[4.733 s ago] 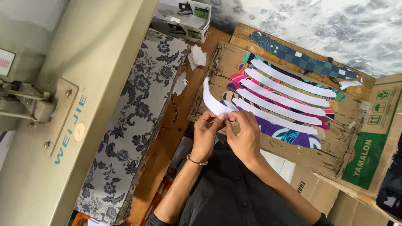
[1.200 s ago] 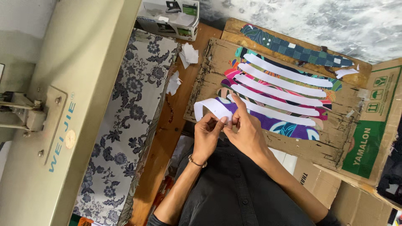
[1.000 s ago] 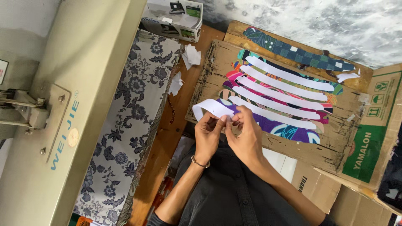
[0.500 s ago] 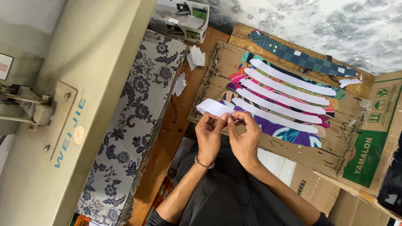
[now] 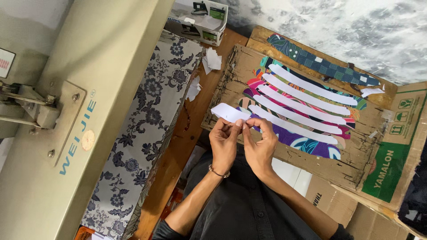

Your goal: The person places white paper templates onto colorful fabric strips laid out on a wooden board. They align each template with the fabric, then pick up and fold a white strip before placing it back down.

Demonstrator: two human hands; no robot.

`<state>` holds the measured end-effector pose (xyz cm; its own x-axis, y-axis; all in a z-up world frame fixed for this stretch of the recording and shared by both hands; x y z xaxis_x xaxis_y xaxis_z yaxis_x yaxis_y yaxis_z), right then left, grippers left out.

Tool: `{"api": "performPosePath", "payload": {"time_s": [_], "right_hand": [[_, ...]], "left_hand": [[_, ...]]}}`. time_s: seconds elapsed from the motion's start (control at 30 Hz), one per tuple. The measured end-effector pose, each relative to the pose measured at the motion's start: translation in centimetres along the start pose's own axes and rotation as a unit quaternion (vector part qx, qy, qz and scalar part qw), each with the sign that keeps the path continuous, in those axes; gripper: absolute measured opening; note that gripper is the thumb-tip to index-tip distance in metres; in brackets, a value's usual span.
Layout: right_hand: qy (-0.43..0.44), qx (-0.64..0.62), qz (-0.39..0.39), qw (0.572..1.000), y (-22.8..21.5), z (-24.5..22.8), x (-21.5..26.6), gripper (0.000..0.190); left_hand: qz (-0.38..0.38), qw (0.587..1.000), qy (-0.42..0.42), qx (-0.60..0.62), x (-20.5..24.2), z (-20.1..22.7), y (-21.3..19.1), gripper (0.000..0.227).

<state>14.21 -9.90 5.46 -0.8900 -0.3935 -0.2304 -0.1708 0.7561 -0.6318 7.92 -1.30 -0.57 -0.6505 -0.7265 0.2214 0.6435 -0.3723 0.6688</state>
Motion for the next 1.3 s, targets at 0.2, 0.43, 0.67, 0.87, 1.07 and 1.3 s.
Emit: {"api": "performPosePath", "payload": {"time_s": [0.2, 0.43, 0.67, 0.87, 1.07, 1.3], "right_hand": [[0.022, 0.008, -0.025, 0.999, 0.2, 0.5, -0.3, 0.012], [0.011, 0.016, -0.04, 0.999, 0.8, 1.3, -0.2, 0.01], [-0.047, 0.068, -0.026, 0.996, 1.2, 1.4, 0.4, 0.012], [-0.084, 0.108, -0.024, 0.99, 1.3, 1.0, 0.8, 0.013], [-0.122, 0.123, -0.021, 0.985, 1.5, 0.3, 0.9, 0.016], [-0.151, 0.133, -0.026, 0.979, 1.5, -0.3, 0.9, 0.017]], "left_hand": [[0.001, 0.999, 0.016, -0.038, -0.1, 0.0, -0.4, 0.013], [-0.004, 0.999, 0.016, -0.048, -0.1, 0.0, -0.5, 0.015], [0.001, 0.998, 0.014, -0.059, -0.1, -0.2, -0.4, 0.017], [0.027, 0.996, 0.027, -0.08, 0.0, 0.0, -0.1, 0.018], [0.037, 0.994, 0.025, -0.103, 0.0, 0.7, 0.1, 0.018], [0.046, 0.986, 0.029, -0.156, -0.2, 1.0, -0.1, 0.023]]}}
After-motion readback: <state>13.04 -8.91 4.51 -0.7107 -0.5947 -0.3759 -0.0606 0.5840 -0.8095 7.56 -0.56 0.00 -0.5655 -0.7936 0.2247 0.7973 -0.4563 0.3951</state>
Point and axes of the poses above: each hand's wrist, its own x-axis away from the middle knuckle, its own y-axis out of the palm, z = x × y, the point moved 4 cm from there along -x, towards the middle knuckle, and after that the axes turned 12 degrees about x, right-handed, at the moved point
